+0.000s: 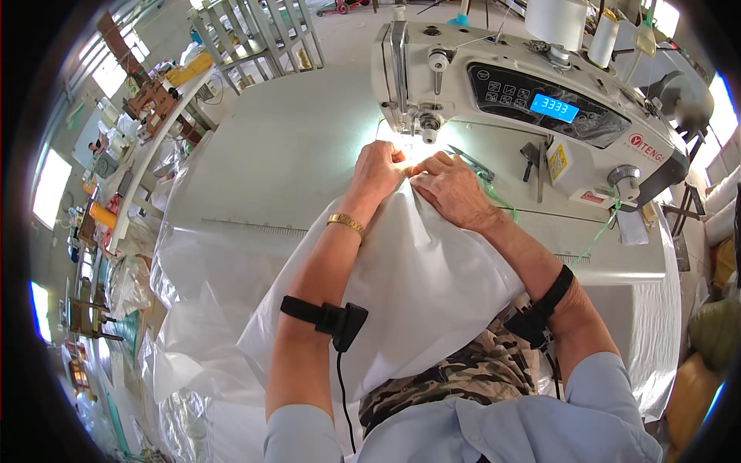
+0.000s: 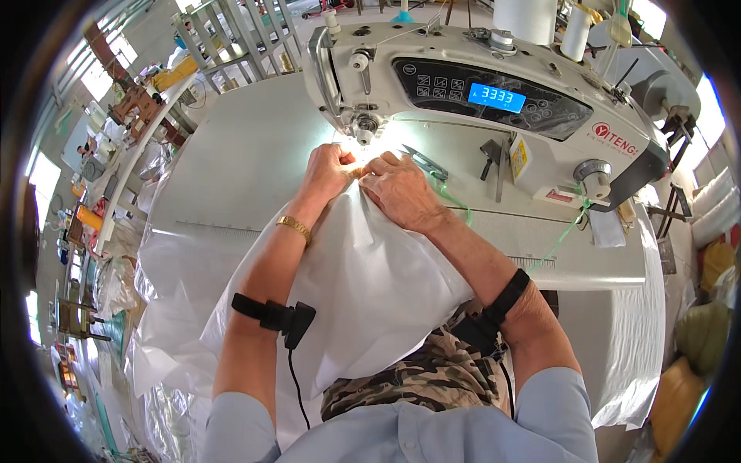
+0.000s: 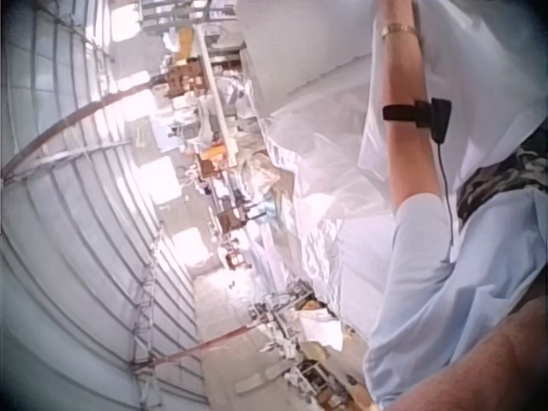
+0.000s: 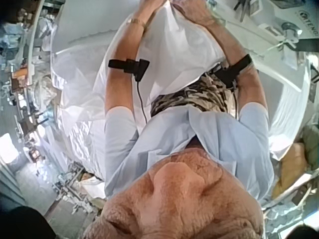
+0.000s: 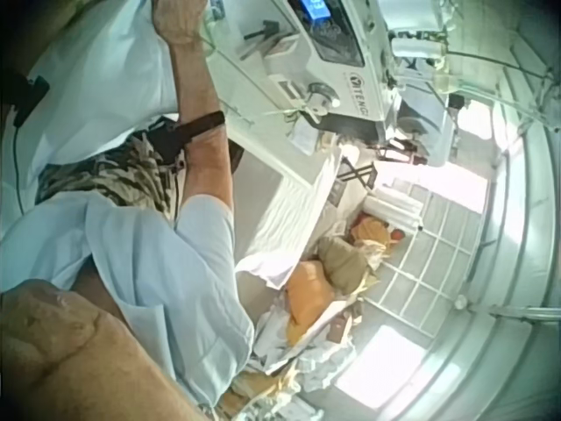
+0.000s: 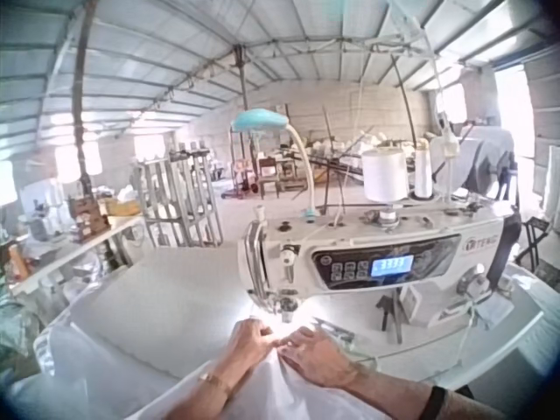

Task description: The recorder is using an industrial sewing machine to stitch together large white plastic/polypropylene sheets.

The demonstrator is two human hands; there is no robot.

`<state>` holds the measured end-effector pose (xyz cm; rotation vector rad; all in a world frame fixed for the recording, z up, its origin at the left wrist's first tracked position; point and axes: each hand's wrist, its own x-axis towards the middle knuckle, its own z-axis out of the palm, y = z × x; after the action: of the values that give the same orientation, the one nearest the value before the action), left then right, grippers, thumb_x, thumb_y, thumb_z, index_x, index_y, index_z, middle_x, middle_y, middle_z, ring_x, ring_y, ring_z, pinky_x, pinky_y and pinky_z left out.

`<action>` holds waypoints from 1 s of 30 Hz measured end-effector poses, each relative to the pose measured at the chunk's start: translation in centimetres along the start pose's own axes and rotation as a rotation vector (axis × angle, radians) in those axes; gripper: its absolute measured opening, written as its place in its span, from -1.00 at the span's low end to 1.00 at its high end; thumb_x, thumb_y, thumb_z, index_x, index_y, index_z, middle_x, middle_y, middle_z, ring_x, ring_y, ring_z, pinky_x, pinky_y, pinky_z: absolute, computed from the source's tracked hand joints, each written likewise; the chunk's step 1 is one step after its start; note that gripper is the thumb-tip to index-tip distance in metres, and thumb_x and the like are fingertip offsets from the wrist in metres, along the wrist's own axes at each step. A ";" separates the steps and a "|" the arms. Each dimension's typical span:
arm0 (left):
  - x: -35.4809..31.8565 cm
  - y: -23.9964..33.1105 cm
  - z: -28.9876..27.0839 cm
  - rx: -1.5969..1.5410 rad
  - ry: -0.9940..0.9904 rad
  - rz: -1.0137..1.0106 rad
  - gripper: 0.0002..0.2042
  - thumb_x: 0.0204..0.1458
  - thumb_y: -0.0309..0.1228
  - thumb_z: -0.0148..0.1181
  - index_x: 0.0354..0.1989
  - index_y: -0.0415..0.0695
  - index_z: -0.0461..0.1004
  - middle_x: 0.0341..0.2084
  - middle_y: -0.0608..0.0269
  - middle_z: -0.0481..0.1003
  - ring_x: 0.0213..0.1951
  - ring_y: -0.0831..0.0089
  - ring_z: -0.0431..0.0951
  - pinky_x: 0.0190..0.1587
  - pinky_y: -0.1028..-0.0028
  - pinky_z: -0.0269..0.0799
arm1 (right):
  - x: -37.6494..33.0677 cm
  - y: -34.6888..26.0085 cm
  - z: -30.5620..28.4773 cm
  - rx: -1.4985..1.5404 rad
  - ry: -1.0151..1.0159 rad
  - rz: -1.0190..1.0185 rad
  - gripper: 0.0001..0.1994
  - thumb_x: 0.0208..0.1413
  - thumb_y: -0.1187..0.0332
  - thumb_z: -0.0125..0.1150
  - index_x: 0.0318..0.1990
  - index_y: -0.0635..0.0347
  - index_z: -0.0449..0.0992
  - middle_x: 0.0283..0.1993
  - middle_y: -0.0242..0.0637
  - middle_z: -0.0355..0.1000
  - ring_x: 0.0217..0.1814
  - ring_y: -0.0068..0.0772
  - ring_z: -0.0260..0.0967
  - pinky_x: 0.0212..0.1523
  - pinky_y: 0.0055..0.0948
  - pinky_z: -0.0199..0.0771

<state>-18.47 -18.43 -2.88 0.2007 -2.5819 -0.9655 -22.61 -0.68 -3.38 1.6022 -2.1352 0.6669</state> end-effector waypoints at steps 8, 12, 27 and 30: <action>-3.8 4.8 -2.0 0.391 0.107 0.118 -0.86 -0.11 -0.41 0.27 -0.42 -0.22 0.51 -0.37 0.09 0.50 -0.19 0.18 0.48 -0.09 0.25 0.35 | -0.5 -0.1 1.1 -0.113 -0.083 0.061 -0.78 0.12 0.22 0.02 -0.21 0.07 0.54 -0.19 -0.37 0.48 0.03 -0.31 0.31 0.01 -0.22 0.26; -9.1 6.0 -1.4 0.218 0.067 0.248 -0.75 -0.06 -0.39 0.24 -0.21 -0.21 0.47 -0.20 0.14 0.46 -0.09 0.22 0.43 -0.01 0.28 0.30 | -0.8 -0.2 1.1 -0.107 -0.037 0.073 -0.77 0.12 0.22 0.03 -0.16 0.06 0.50 -0.18 -0.37 0.48 0.03 -0.29 0.32 0.00 -0.17 0.27; -8.1 2.2 -1.7 0.333 -0.205 0.230 -0.38 0.06 -0.01 0.04 0.22 -0.17 0.23 0.23 0.02 0.20 0.29 0.16 0.12 0.28 0.20 -0.01 | -0.3 -0.2 2.3 -0.099 -0.146 0.281 -0.68 0.15 0.11 0.04 0.01 -0.09 0.49 0.00 -0.33 0.45 0.12 -0.13 0.29 0.07 -0.01 0.23; -7.9 2.1 -1.7 0.350 -0.207 0.235 -0.39 0.06 -0.03 0.04 0.21 -0.17 0.24 0.22 0.01 0.22 0.28 0.16 0.14 0.28 0.20 -0.01 | -0.3 -0.1 2.6 -0.111 -0.126 0.284 -0.66 0.13 0.07 0.05 0.04 -0.18 0.48 -0.01 -0.38 0.45 0.11 -0.12 0.29 0.05 -0.03 0.23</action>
<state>-10.52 -15.84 -2.65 -0.1176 -2.8688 -0.4687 -22.51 -1.99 -5.61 1.3283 -2.4745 0.5313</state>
